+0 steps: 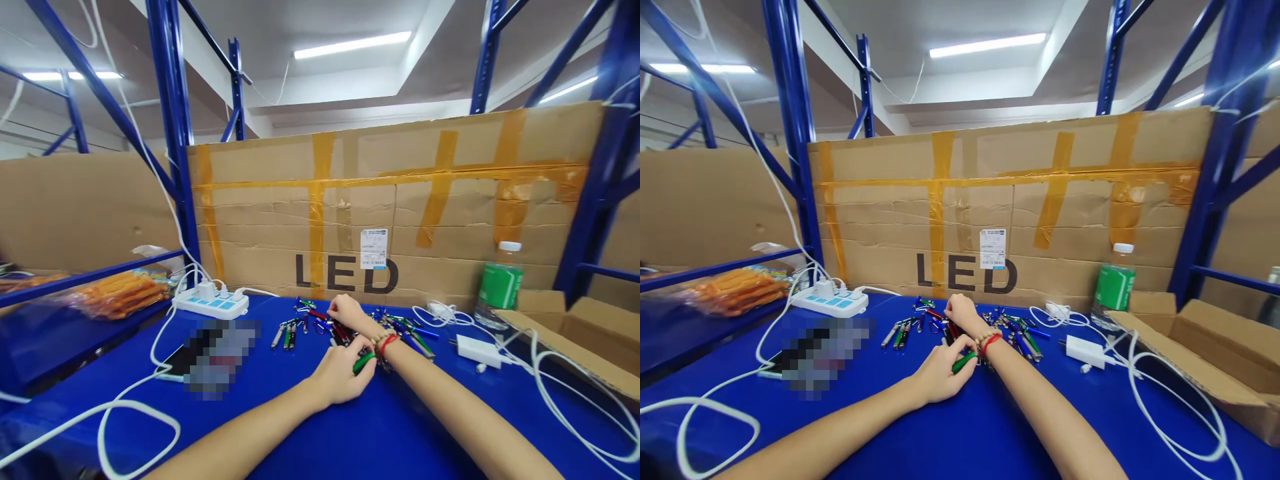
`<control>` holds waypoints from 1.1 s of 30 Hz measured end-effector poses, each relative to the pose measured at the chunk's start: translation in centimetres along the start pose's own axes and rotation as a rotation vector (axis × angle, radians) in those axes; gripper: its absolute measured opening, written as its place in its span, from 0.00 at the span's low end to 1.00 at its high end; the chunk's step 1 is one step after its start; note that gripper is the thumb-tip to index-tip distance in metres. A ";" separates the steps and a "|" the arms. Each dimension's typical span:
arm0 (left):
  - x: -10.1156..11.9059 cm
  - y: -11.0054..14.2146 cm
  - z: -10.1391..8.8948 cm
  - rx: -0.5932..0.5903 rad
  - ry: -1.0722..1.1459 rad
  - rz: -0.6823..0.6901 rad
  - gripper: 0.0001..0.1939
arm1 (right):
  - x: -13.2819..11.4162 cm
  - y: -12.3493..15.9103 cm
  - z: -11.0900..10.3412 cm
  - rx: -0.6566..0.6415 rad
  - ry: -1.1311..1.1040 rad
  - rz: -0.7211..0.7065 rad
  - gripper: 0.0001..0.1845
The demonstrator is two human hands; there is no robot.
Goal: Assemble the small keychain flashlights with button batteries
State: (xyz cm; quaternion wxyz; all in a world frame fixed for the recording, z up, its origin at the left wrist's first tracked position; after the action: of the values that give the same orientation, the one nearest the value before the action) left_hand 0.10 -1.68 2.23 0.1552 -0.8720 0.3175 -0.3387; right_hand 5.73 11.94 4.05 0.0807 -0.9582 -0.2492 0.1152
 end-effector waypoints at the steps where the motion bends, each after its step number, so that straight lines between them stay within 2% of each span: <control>1: 0.0 0.0 0.0 -0.001 -0.001 -0.004 0.07 | 0.1 0.5 -0.3 0.054 -0.011 -0.013 0.11; 4: -0.3 -0.1 0.1 -0.003 0.014 -0.044 0.06 | 0.8 3.1 -1.6 0.220 -0.078 -0.061 0.12; 7: -0.5 -0.1 0.2 -0.021 0.010 -0.051 0.06 | 1.9 6.8 -2.6 0.313 -0.159 -0.114 0.12; 8: -0.6 -0.1 0.2 -0.031 0.003 -0.046 0.06 | 2.1 8.1 -2.8 0.350 -0.242 -0.171 0.12; 11: -0.8 0.1 0.3 -0.043 -0.015 -0.047 0.07 | 2.4 11.4 -2.9 0.386 -0.358 -0.263 0.12; 13: -1.0 0.4 0.3 -0.056 -0.026 -0.051 0.07 | 2.5 12.7 -2.8 0.405 -0.419 -0.247 0.11; 17: -1.5 0.6 0.4 -0.066 0.009 -0.059 0.08 | 2.4 13.3 -2.5 0.466 -0.474 -0.191 0.10; 21: -2.0 0.3 0.4 -0.064 0.175 -0.142 0.07 | 2.1 13.1 -1.8 0.546 -0.603 -0.084 0.10; 23: -2.2 0.1 0.3 -0.041 0.240 -0.171 0.07 | 1.8 13.2 -1.3 0.544 -0.651 -0.052 0.10; 27: -2.3 0.1 0.2 -0.032 0.290 -0.203 0.07 | 1.4 13.0 -0.7 0.481 -0.647 -0.088 0.10; 33: -2.4 0.2 0.3 0.008 0.320 -0.197 0.07 | 2.2 13.2 -1.1 0.526 -0.680 -0.056 0.08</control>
State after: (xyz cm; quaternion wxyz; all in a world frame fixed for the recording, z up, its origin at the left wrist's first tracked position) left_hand -1.10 -0.22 0.75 0.0721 -0.8331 0.2501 -0.4880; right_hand 13.89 1.55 1.89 0.2388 -0.8052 -0.2498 0.4819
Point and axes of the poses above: each hand's wrist, its own y-axis away from the middle knuckle, its own z-axis out of the palm, x = y × z, the point moved 2 cm from there along -y, towards the middle knuckle, and after that the axes turned 5 degrees about y, right-handed, at the moved point
